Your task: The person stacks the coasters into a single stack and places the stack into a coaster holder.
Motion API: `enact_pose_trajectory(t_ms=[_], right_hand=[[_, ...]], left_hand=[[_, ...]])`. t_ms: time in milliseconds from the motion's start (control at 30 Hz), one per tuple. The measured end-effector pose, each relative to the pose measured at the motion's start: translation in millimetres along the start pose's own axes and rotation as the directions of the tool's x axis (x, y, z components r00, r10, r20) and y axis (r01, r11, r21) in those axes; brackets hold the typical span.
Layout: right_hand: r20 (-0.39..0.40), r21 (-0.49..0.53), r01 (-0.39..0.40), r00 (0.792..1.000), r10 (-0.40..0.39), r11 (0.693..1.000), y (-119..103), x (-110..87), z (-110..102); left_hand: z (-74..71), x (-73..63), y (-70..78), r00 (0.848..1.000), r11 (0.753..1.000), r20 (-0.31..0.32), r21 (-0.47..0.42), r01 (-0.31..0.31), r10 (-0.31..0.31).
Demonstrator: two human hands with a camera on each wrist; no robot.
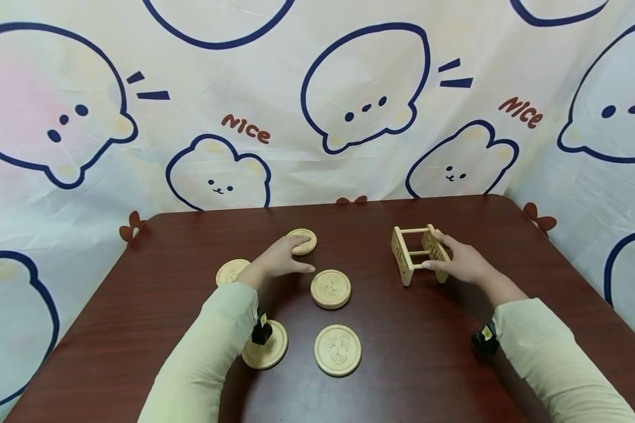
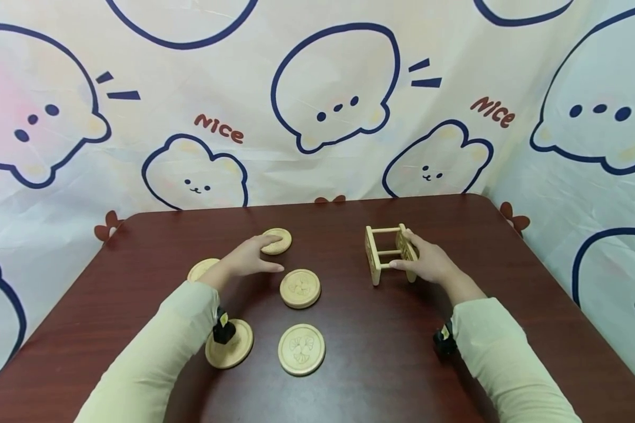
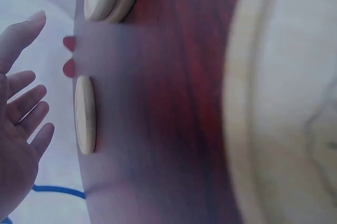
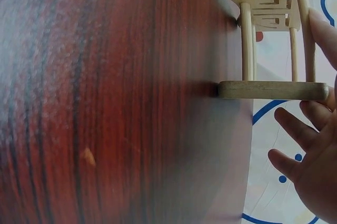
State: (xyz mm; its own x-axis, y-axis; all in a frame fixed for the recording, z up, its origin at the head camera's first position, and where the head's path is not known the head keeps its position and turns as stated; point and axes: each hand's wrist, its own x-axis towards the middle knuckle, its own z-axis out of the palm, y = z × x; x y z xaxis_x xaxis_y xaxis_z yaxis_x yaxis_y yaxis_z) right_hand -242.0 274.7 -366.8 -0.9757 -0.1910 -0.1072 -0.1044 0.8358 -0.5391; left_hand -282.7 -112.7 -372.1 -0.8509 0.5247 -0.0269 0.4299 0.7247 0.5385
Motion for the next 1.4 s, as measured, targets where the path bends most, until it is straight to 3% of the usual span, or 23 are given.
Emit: enact_pose_trajectory(t_ms=[433,667,1200,1400], right_hand=[[-0.001,-0.016,0.004,1.000,-0.004,1.000,-3.2,-1.8,-0.6],[0.008,-0.019,0.014,1.000,-0.013,1.000,-3.8,-1.3,-2.2],[0.010,-0.031,0.018,1.000,-0.018,0.999,-4.1,0.6,-3.5],[0.012,-0.036,0.009,1.000,-0.008,0.999,-2.6,1.0,-2.5]], left_hand=[[-6.2,17.0,-12.6,0.993,0.991,-0.045,-0.077,0.110,-0.114],[-3.9,25.0,-26.1,0.979,0.979,-0.057,-0.078,0.189,-0.194],[2.7,36.4,-44.9,0.952,0.953,-0.076,-0.095,0.289,-0.296],[7.1,39.9,-45.3,0.952,0.951,-0.076,-0.109,0.288,-0.297]])
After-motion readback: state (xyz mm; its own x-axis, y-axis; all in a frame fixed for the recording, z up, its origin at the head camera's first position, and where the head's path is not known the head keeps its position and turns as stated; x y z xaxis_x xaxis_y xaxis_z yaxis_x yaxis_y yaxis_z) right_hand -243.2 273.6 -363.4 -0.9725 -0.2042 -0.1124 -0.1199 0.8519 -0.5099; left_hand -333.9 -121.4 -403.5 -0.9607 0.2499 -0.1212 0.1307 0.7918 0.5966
